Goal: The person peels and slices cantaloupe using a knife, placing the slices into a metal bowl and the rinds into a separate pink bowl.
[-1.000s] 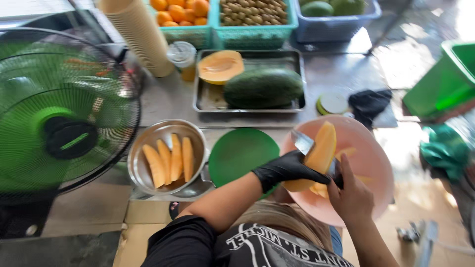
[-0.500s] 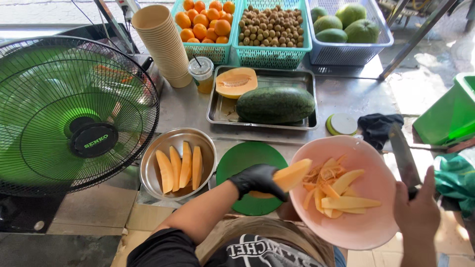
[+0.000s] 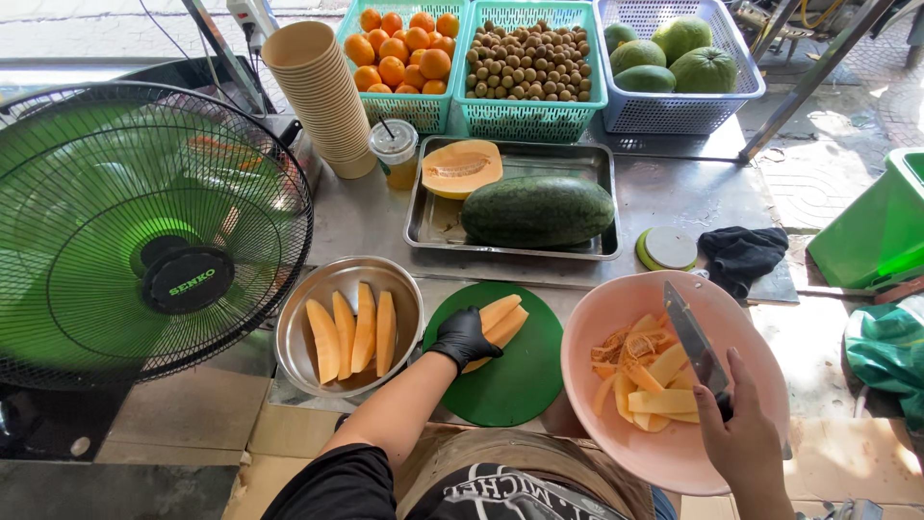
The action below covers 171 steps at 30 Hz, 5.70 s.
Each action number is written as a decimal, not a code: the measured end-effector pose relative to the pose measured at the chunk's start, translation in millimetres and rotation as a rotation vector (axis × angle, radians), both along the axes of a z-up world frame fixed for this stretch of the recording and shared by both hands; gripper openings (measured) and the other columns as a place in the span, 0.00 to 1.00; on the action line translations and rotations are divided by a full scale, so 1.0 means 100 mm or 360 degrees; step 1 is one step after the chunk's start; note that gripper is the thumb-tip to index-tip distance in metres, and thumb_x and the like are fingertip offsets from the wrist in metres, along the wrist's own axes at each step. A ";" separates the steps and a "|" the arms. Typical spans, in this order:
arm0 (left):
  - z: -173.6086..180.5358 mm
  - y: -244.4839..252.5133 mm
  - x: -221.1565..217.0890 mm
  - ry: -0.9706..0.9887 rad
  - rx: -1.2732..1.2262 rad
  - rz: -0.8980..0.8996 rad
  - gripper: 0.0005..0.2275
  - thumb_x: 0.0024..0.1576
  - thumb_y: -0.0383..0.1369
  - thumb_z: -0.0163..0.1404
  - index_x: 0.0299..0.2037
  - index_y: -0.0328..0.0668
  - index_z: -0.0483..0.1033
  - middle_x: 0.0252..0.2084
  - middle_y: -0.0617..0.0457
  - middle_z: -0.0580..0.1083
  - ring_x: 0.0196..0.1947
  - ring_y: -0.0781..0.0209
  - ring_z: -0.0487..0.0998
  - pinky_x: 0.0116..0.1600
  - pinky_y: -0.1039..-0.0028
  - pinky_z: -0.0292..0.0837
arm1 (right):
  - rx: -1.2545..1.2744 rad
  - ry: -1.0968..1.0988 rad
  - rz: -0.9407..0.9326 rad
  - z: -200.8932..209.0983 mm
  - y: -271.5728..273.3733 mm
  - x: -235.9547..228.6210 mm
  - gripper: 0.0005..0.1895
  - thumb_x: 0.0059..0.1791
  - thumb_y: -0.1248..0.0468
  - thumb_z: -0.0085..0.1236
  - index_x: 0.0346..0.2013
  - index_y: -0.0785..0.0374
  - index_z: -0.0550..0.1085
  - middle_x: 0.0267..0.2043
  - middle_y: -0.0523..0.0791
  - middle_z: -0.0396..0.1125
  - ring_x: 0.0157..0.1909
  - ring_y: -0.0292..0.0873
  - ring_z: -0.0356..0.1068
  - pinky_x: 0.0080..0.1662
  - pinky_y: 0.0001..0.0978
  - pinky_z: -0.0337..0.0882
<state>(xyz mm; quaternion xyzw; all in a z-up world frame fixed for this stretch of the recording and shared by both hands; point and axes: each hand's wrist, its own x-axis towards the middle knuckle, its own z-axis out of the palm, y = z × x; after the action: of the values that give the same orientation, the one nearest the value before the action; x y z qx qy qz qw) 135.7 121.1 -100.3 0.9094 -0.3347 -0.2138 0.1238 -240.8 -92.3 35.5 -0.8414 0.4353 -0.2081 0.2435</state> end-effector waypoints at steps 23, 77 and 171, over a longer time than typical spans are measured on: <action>1.64 -1.15 -0.84 0.3723 -0.2219 0.0238 0.20 0.64 0.51 0.49 0.56 0.45 0.71 0.47 0.50 0.75 0.46 0.53 0.77 0.53 0.58 0.77 | -0.0395 -0.0443 0.0995 0.38 0.80 0.33 0.42 0.46 0.53 0.63 0.70 0.68 0.58 0.38 0.47 0.74 0.31 0.46 0.73 0.36 0.37 0.72; 1.83 -1.07 -1.47 0.3254 -0.2064 -0.0122 0.23 0.69 0.42 0.47 0.69 0.38 0.59 0.58 0.42 0.72 0.49 0.47 0.77 0.59 0.49 0.73 | -0.0385 -0.0240 0.0953 0.48 0.30 0.31 0.34 0.46 0.60 0.65 0.65 0.53 0.64 0.34 0.47 0.74 0.35 0.52 0.75 0.37 0.42 0.72; 0.65 -1.44 -0.73 0.3764 -0.1644 0.0305 0.14 0.64 0.50 0.44 0.51 0.55 0.71 0.36 0.55 0.71 0.30 0.57 0.70 0.33 0.68 0.69 | -0.0312 0.0092 0.0908 0.08 0.69 0.34 0.36 0.46 0.52 0.60 0.68 0.55 0.65 0.42 0.51 0.75 0.37 0.53 0.76 0.40 0.43 0.75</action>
<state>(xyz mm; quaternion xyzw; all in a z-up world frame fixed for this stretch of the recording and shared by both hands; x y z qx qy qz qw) 63.1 -23.1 -35.2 0.0369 0.0001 -0.7206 0.6924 -207.3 -23.6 43.3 -0.9548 0.1660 -0.1482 0.1973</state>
